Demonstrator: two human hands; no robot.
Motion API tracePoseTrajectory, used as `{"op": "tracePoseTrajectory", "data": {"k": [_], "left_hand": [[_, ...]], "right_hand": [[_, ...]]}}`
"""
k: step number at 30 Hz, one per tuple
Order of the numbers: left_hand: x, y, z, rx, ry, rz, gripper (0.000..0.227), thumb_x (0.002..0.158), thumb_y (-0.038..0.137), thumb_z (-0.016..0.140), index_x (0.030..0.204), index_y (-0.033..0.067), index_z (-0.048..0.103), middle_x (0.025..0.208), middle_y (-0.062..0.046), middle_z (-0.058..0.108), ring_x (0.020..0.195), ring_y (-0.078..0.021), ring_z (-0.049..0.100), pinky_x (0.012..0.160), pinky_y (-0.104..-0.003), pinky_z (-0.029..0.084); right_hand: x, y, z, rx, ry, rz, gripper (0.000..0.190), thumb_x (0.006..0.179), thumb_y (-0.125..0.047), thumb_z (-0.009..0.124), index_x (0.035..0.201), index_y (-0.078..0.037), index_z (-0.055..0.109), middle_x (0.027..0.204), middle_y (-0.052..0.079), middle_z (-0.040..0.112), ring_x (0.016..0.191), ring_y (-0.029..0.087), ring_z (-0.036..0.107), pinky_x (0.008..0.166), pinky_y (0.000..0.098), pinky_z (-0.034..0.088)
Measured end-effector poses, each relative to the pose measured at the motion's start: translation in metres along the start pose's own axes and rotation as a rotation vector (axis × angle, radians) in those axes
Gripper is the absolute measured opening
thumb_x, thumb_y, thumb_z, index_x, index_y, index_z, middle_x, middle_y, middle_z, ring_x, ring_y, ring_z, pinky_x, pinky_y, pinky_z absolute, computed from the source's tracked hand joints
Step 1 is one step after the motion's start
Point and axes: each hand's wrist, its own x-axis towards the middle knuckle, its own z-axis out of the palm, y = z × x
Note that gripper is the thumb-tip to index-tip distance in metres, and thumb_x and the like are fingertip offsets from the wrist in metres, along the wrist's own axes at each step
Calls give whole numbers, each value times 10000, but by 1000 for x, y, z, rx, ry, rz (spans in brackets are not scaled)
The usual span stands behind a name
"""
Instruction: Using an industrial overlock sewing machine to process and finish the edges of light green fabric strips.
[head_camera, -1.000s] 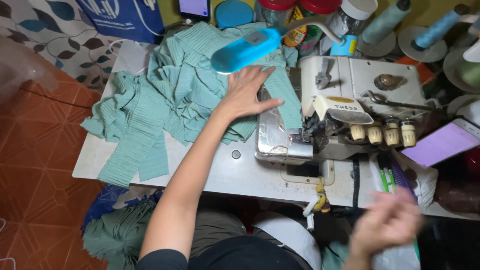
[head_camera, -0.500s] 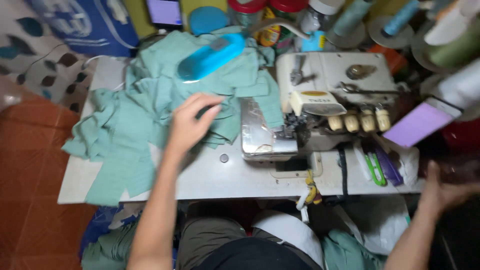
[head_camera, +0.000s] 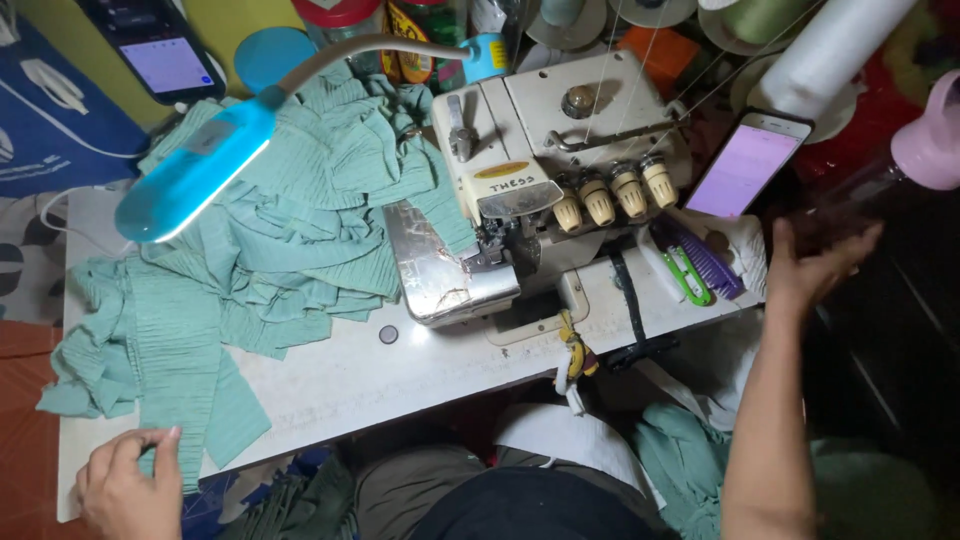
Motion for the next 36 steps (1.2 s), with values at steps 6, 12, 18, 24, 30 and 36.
{"op": "tracePoseTrajectory", "data": {"k": [6, 12, 18, 24, 30, 36], "left_hand": [[21, 32, -36, 72, -157, -208, 547, 962, 574, 607, 1258, 122, 698, 1172, -189, 650, 1133, -428, 551, 907, -583, 360], [22, 29, -38, -46, 3, -337, 162, 822, 276, 804, 848, 208, 660, 820, 16, 669, 849, -241, 617, 690, -430, 391], [42, 42, -81, -486, 185, -251, 111, 878, 91, 719, 773, 97, 684, 913, -36, 715, 854, -221, 648, 708, -381, 536], [61, 43, -105, -507, 33, -342, 167, 977, 96, 526, 824, 88, 461, 628, -43, 466, 503, -198, 386, 508, -320, 307], [49, 48, -97, -118, -125, -274, 394, 916, 359, 672, 1197, 103, 562, 1063, -120, 598, 951, -348, 621, 782, -542, 490], [37, 49, -66, 59, 8, -210, 77, 876, 198, 719, 891, 167, 650, 870, -24, 593, 864, -266, 552, 782, -406, 343]], "right_hand": [[-61, -98, -34, 145, 157, -334, 518, 1117, -161, 647, 1444, 13, 285, 1389, 334, 423, 1258, 504, 515, 1033, 557, 436], [-115, -192, -30, 358, -188, -487, 229, 1089, 238, 512, 1312, 257, 463, 1269, 444, 538, 1079, 500, 553, 895, 487, 452], [-175, -291, -29, 554, -472, -471, 66, 1075, 166, 571, 1113, 183, 621, 1123, 311, 653, 1054, 388, 656, 982, 414, 540], [-210, -373, -11, 762, -978, -764, 165, 880, 44, 616, 1032, 7, 669, 1011, 148, 703, 927, 264, 688, 888, 355, 540], [-227, -383, -6, 769, -1100, -786, 136, 874, 9, 623, 1002, -7, 666, 910, 105, 709, 808, 221, 687, 762, 306, 553], [-226, -377, -6, 728, -1120, -777, 139, 873, 12, 623, 1003, -8, 668, 919, 101, 713, 820, 213, 687, 773, 296, 549]]}}
